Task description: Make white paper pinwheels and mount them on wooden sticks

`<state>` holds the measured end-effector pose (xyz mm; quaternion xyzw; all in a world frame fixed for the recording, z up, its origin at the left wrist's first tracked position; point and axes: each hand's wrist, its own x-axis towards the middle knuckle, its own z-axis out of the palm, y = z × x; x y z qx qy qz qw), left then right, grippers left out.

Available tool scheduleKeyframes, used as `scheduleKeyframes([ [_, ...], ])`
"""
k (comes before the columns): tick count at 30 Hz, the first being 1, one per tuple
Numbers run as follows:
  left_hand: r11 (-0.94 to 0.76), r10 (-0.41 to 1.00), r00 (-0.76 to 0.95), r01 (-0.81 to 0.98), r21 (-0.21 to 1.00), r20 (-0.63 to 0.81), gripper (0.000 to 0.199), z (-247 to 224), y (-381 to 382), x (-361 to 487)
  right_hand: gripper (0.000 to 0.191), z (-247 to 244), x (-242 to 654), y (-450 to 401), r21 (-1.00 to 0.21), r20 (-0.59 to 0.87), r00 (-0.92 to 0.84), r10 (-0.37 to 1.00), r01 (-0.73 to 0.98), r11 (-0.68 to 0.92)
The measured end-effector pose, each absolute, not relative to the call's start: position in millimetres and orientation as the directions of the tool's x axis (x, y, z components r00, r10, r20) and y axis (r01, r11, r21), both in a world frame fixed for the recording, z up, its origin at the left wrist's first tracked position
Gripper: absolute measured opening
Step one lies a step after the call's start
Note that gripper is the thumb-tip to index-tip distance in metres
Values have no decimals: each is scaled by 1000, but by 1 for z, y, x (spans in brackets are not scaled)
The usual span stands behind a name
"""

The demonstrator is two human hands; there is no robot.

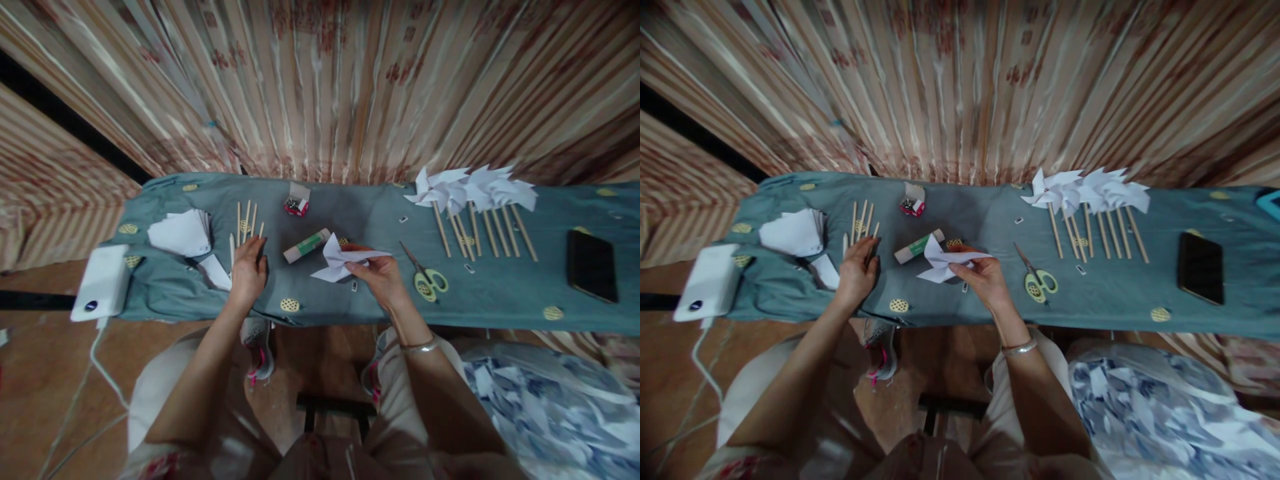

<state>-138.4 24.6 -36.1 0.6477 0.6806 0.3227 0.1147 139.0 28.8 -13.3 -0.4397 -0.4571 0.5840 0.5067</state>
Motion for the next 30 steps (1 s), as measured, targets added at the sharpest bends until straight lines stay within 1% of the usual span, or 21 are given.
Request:
scheduleKeyframes([
  [4, -75, 960, -75, 859, 506, 270, 46, -37, 28, -140, 38, -11, 142, 28, -981, -63, -90, 994, -178, -78],
  [8, -60, 962, -75, 879, 473, 263, 45, -33, 31, -140, 35, -11, 149, 27, -985, -54, -103, 993, -159, -70],
  [11, -44, 963, -98, 861, 507, 250, 47, -27, 27, -139, 31, -10, 155, 24, -986, -47, -114, 992, -156, -65],
  [14, -18, 961, -158, 780, 625, 226, 44, -18, 19, -133, 27, -9, 162, 19, -987, -39, -131, 991, -152, -59],
  [17, 5, 964, -208, 631, 775, 163, 37, -9, 5, -118, 26, -8, 169, 12, -992, -41, -152, 987, -111, -58],
  [21, -81, 967, -188, 418, 905, 173, 25, 5, -24, -81, 26, -6, 176, -3, -996, -73, -185, 980, -37, -81],
  [22, -71, 971, -193, 334, 940, 142, 23, 7, -33, -69, 26, -5, 178, -8, -996, -81, -195, 977, -22, -87],
  [24, 15, 982, -187, 121, 993, 8, 22, 6, -53, -45, 24, -2, 182, -17, -996, -90, -225, 970, -7, -94],
  [25, 76, 980, -184, 22, 997, -71, 22, 3, -62, -34, 23, -1, 183, -21, -996, -87, -241, 967, -7, -91],
  [27, 185, 962, -168, -166, 969, -213, 26, -7, -77, -14, 21, 2, 186, -28, -996, -91, -281, 955, 17, -90],
  [30, 333, 891, -162, -401, 854, -424, 33, -24, -91, 3, 18, 5, 189, -35, -993, -112, -328, 938, 81, -90],
])
